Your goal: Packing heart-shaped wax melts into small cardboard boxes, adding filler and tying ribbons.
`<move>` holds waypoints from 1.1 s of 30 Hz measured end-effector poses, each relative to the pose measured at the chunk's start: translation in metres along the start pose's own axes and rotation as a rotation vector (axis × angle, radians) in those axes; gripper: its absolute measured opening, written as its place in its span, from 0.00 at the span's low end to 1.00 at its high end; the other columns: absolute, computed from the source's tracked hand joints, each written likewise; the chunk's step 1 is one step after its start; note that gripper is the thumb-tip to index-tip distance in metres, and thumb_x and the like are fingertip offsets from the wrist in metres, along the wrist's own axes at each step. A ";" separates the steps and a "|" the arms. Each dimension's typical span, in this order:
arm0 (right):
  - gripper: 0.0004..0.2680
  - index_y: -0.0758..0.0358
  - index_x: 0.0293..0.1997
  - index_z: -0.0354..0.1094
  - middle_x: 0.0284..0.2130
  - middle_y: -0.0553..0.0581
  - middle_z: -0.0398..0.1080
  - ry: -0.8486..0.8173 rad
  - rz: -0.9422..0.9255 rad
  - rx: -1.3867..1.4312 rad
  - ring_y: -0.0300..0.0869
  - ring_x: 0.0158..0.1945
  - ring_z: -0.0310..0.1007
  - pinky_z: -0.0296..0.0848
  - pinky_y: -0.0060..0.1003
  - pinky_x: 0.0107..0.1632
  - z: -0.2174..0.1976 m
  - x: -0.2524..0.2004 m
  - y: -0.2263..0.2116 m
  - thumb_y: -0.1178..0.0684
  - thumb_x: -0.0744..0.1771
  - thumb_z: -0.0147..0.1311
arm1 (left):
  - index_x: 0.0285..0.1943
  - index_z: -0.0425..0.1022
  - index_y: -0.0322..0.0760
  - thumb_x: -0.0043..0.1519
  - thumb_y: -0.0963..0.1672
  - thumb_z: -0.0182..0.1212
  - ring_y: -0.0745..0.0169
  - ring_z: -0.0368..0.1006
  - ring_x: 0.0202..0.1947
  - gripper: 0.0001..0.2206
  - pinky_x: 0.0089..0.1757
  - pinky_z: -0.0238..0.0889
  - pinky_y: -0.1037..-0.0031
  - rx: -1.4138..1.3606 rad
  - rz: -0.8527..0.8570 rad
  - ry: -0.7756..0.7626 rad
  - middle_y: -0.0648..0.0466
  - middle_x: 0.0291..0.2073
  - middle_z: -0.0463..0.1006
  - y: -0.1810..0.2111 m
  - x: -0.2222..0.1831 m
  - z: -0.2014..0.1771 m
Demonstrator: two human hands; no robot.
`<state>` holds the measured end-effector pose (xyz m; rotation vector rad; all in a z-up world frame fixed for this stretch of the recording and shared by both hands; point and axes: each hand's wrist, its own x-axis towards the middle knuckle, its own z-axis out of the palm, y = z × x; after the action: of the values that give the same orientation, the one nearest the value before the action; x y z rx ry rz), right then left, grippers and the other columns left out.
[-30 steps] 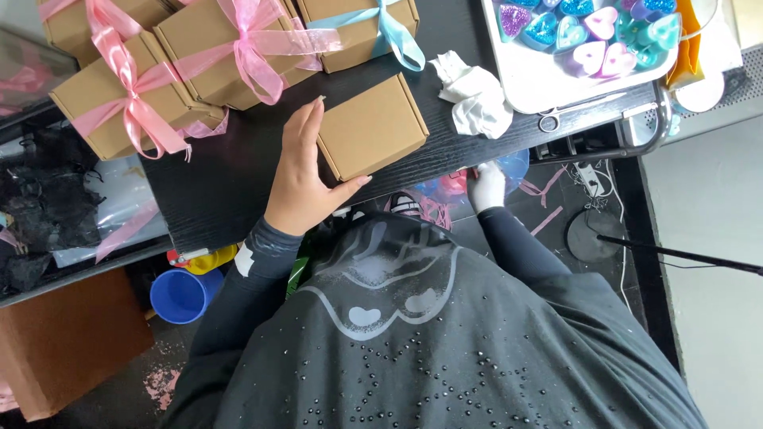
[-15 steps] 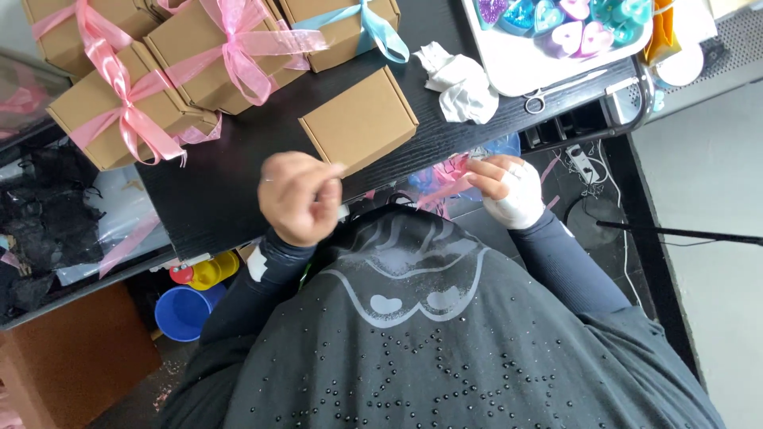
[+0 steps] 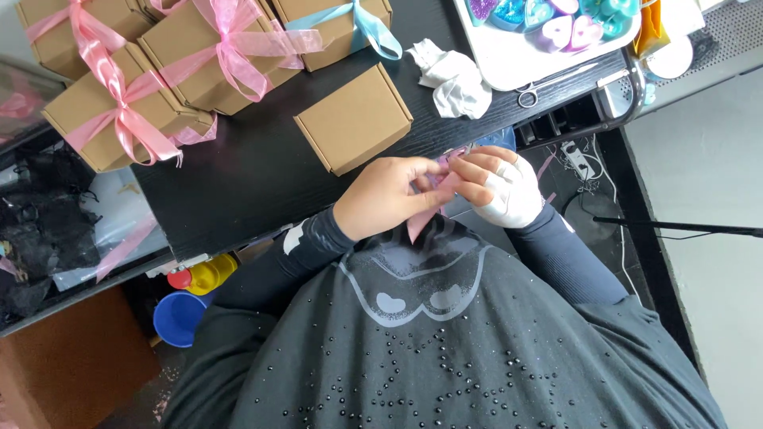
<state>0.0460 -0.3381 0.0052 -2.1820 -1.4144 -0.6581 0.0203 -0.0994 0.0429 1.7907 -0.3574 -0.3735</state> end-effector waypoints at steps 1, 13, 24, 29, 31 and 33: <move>0.15 0.57 0.50 0.64 0.48 0.56 0.75 0.013 -0.015 0.008 0.47 0.50 0.77 0.75 0.45 0.57 0.000 -0.003 -0.001 0.60 0.62 0.67 | 0.48 0.80 0.32 0.62 0.47 0.66 0.66 0.77 0.25 0.14 0.31 0.68 0.76 -0.072 -0.109 -0.099 0.52 0.25 0.81 -0.001 -0.001 0.001; 0.21 0.67 0.60 0.62 0.48 0.57 0.73 -0.384 0.697 1.113 0.40 0.51 0.74 0.73 0.36 0.55 -0.012 0.021 0.002 0.57 0.62 0.65 | 0.42 0.83 0.46 0.59 0.42 0.66 0.60 0.69 0.38 0.05 0.41 0.67 0.69 0.793 0.685 0.117 0.60 0.31 0.72 0.009 -0.011 -0.024; 0.10 0.61 0.39 0.69 0.33 0.56 0.76 -0.043 0.342 0.266 0.45 0.32 0.77 0.72 0.37 0.35 -0.004 0.033 -0.008 0.58 0.63 0.73 | 0.48 0.84 0.38 0.61 0.38 0.68 0.62 0.69 0.35 0.08 0.36 0.67 0.73 0.971 0.885 0.377 0.58 0.29 0.67 0.011 -0.032 -0.040; 0.32 0.67 0.59 0.64 0.38 0.55 0.76 -0.498 0.811 0.641 0.39 0.36 0.78 0.77 0.33 0.41 -0.019 0.061 -0.017 0.47 0.53 0.77 | 0.47 0.83 0.38 0.61 0.38 0.70 0.63 0.69 0.32 0.08 0.35 0.66 0.72 0.928 0.825 0.443 0.59 0.28 0.67 0.005 -0.041 -0.040; 0.29 0.70 0.60 0.62 0.44 0.56 0.74 -0.477 0.669 0.912 0.38 0.43 0.75 0.74 0.33 0.46 -0.019 0.073 -0.013 0.49 0.57 0.72 | 0.48 0.83 0.39 0.60 0.38 0.70 0.63 0.69 0.33 0.09 0.35 0.67 0.73 0.911 0.838 0.430 0.59 0.28 0.68 0.004 -0.041 -0.040; 0.26 0.73 0.62 0.59 0.49 0.56 0.73 -0.445 0.520 1.178 0.37 0.50 0.72 0.71 0.33 0.52 -0.008 0.062 -0.009 0.51 0.61 0.67 | 0.49 0.84 0.41 0.59 0.39 0.69 0.64 0.70 0.33 0.10 0.35 0.67 0.73 0.892 0.852 0.411 0.59 0.29 0.68 0.003 -0.042 -0.040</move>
<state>0.0593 -0.2960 0.0511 -1.5644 -0.9082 0.7344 -0.0006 -0.0470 0.0585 2.2658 -1.0390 0.8719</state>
